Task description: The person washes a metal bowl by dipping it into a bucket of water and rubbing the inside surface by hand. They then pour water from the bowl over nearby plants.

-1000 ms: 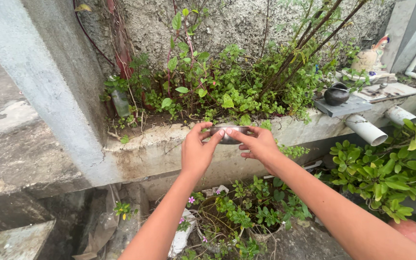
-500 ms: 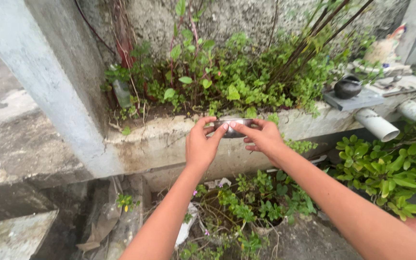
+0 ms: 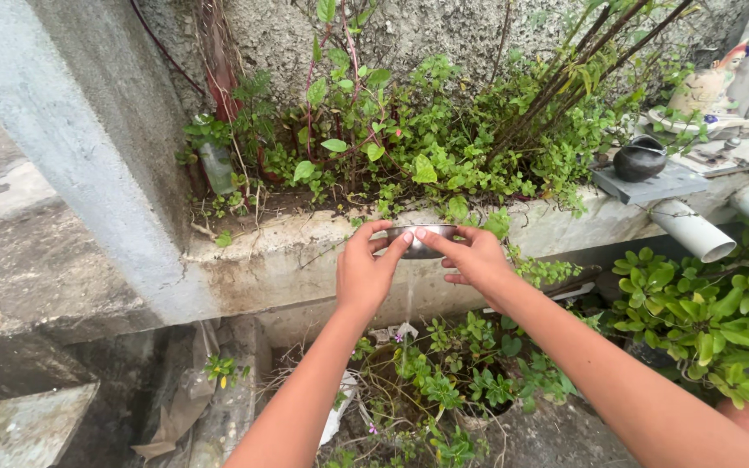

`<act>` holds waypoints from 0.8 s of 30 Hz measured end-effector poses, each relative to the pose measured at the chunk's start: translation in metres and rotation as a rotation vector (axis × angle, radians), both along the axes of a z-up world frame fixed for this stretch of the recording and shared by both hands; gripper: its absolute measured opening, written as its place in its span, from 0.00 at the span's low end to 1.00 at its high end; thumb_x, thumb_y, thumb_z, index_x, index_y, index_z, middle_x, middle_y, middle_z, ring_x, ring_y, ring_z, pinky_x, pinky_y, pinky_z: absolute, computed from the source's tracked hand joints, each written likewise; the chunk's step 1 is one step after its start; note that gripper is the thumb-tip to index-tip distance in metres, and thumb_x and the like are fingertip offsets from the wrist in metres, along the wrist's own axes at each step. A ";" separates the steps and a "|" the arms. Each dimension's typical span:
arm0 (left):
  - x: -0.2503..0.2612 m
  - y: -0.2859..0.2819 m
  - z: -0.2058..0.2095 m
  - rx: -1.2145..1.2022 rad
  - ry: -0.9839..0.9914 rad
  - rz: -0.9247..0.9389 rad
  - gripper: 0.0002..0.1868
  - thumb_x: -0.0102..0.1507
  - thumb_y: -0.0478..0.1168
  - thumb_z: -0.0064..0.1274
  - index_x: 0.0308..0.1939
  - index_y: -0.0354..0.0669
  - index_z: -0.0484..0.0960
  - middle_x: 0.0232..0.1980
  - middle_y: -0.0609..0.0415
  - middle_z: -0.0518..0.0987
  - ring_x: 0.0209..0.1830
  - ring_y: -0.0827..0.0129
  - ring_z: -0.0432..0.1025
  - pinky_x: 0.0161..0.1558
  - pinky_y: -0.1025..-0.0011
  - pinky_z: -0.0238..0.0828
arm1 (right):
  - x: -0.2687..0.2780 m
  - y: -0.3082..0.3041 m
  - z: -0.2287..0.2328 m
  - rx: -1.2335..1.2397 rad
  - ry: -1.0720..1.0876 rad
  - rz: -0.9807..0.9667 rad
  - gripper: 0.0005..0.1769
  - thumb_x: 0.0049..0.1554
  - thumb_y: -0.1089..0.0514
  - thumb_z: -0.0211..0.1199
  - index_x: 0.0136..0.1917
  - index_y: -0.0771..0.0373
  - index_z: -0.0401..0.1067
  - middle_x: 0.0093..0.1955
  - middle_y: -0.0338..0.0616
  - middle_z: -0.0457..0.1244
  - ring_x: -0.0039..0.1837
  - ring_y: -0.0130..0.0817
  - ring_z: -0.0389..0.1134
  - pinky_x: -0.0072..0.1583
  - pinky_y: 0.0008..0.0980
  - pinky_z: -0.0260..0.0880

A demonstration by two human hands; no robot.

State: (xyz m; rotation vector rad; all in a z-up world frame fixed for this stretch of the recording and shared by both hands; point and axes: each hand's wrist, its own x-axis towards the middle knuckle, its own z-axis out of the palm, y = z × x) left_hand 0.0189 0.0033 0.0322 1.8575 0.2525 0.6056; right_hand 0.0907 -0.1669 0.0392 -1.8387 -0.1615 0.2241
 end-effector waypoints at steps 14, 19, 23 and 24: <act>0.008 -0.002 0.014 0.034 0.045 0.005 0.28 0.57 0.57 0.62 0.57 0.49 0.82 0.49 0.48 0.87 0.48 0.63 0.83 0.50 0.65 0.76 | 0.009 -0.001 0.003 0.001 -0.009 -0.013 0.40 0.46 0.32 0.70 0.61 0.62 0.73 0.46 0.39 0.66 0.49 0.27 0.68 0.48 0.32 0.75; 0.010 -0.002 0.018 0.048 0.071 0.021 0.28 0.57 0.58 0.61 0.57 0.52 0.82 0.49 0.50 0.87 0.49 0.62 0.82 0.51 0.63 0.75 | 0.015 -0.002 0.004 0.001 -0.005 -0.019 0.41 0.46 0.32 0.70 0.63 0.62 0.72 0.47 0.38 0.65 0.48 0.26 0.67 0.48 0.31 0.75; 0.011 -0.002 0.022 0.051 0.070 0.028 0.28 0.57 0.58 0.61 0.57 0.52 0.82 0.49 0.50 0.87 0.48 0.62 0.83 0.51 0.62 0.75 | 0.017 -0.001 0.007 0.008 -0.002 -0.023 0.41 0.47 0.32 0.70 0.63 0.62 0.72 0.46 0.39 0.64 0.47 0.26 0.66 0.47 0.31 0.74; 0.011 -0.002 0.023 0.056 0.064 0.031 0.28 0.57 0.58 0.61 0.57 0.52 0.82 0.49 0.50 0.87 0.49 0.62 0.82 0.51 0.63 0.75 | 0.017 -0.001 0.008 0.008 -0.001 -0.026 0.41 0.47 0.32 0.70 0.63 0.62 0.72 0.46 0.40 0.64 0.47 0.27 0.67 0.47 0.31 0.74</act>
